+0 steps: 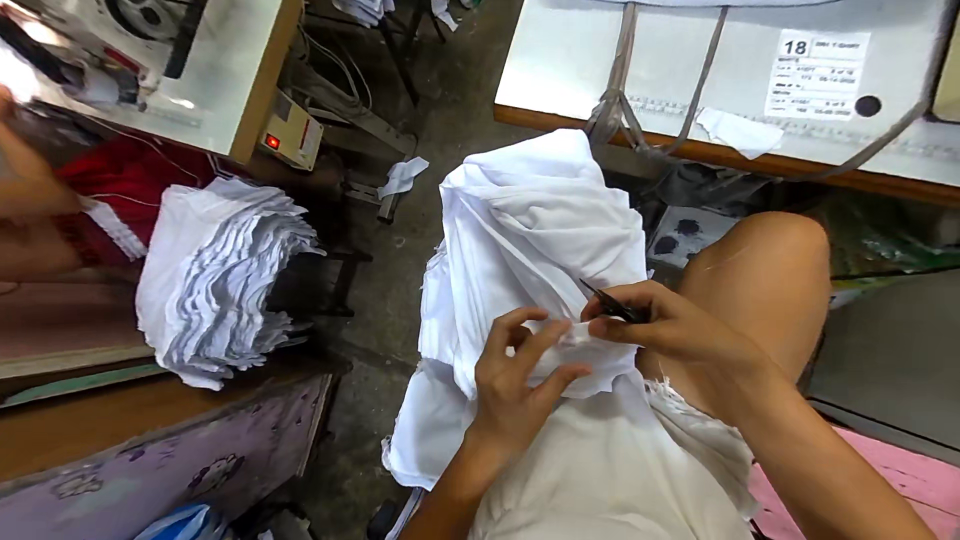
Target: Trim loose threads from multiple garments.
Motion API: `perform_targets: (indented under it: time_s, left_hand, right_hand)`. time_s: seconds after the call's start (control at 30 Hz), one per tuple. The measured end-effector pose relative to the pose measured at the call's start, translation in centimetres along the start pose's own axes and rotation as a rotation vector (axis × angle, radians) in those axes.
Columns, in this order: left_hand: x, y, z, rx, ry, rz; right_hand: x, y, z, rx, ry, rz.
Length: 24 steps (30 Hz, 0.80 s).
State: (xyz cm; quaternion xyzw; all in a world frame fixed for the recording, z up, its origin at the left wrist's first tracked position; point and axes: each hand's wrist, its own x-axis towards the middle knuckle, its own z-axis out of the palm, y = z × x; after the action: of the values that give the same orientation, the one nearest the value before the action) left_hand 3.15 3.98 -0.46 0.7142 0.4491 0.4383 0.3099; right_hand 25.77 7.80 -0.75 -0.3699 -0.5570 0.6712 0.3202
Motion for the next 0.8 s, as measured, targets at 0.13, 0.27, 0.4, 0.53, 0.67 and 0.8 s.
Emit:
perform_targets:
  time_s: [0.13, 0.27, 0.4, 0.53, 0.67, 0.8]
  left_hand:
    - [0.2, 0.2, 1.2, -0.054, 0.094, 0.03]
    - [0.6, 0.9, 0.1, -0.369, -0.017, -0.251]
    - [1.0, 1.2, -0.5, -0.673, -0.013, -0.515]
    - [1.1, 1.3, 0.2, -0.473, 0.125, -0.483]
    - [1.1, 1.7, 0.3, -0.32, 0.089, -0.473]
    - [0.9, 1.9, 0.5, -0.256, 0.051, -0.472]
  right_hand:
    - [0.2, 0.1, 0.2, -0.055, -0.003, 0.002]
    - [0.1, 0.2, 0.0, -0.099, 0.003, -0.023]
    - [0.1, 0.3, 0.0, -0.081, 0.005, -0.023]
    - [0.2, 0.0, 0.4, -0.138, 0.012, -0.02]
    - [0.1, -0.1, 0.7, -0.208, 0.018, -0.053]
    - [0.2, -0.1, 0.9, -0.254, 0.022, -0.066]
